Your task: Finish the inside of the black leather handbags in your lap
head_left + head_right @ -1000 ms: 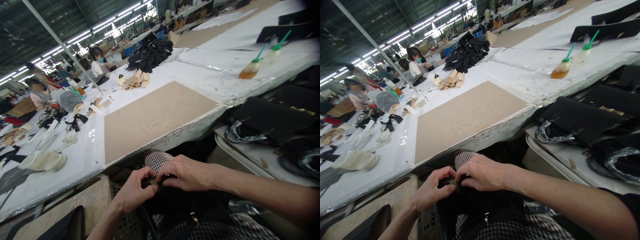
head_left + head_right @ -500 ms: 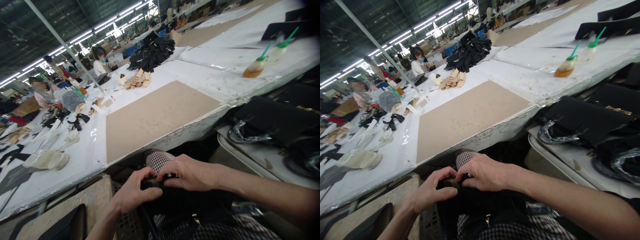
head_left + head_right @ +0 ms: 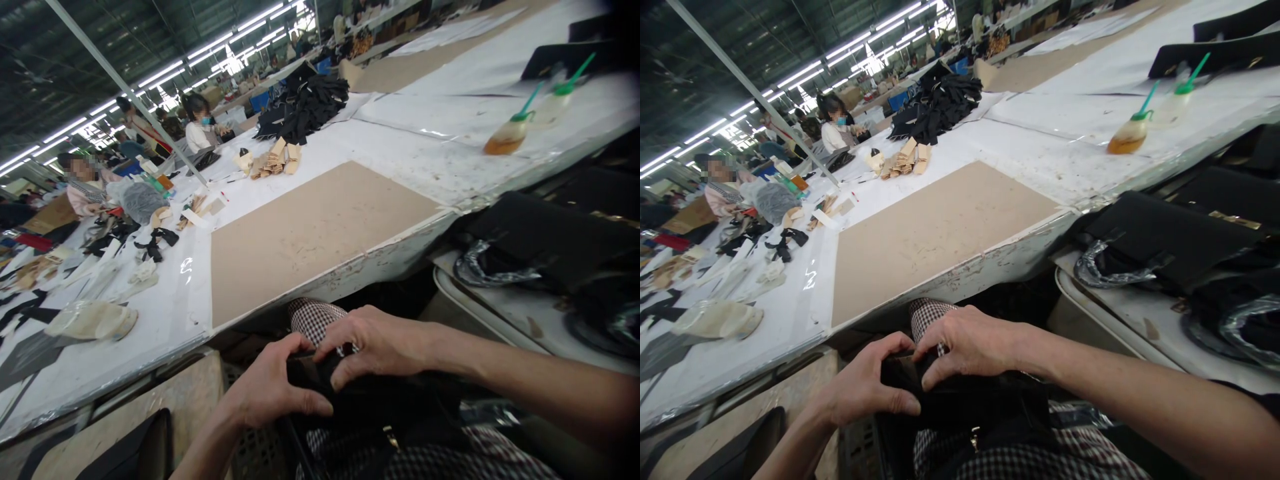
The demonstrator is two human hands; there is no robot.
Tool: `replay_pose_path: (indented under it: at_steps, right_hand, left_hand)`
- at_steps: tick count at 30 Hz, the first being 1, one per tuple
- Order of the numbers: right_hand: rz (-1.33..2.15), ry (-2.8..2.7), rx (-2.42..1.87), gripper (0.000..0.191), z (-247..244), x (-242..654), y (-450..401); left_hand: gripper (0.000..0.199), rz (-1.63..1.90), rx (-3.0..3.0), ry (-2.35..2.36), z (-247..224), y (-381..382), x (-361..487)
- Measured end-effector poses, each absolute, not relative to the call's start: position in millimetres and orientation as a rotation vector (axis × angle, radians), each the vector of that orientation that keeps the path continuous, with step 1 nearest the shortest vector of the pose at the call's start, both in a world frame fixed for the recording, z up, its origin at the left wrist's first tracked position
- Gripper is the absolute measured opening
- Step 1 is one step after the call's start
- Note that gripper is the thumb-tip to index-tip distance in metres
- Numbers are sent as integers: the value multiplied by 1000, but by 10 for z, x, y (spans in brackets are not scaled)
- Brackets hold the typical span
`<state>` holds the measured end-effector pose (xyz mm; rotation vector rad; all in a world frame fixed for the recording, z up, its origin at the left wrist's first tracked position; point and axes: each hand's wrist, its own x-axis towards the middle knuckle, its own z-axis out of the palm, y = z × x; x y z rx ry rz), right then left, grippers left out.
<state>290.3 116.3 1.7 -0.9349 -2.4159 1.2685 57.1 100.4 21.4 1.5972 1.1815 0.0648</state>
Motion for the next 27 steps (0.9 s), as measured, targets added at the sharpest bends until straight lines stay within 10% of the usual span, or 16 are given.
replay_pose_path:
  at_steps: [11, 20, 27]
  right_hand:
    - [1193, -2375, -843, 21, -67, 2801, 1138]
    - [1641, -2115, -959, 45, 66, 2813, 1328]
    - [1210, -2156, -1165, 35, 323, 3322, 996]
  left_hand:
    - [48, 125, 1632, 1122, 215, 993, 630]
    - [47, 160, 1569, 1064, 204, 999, 628]
    - [45, 135, 1575, 1113, 202, 983, 589]
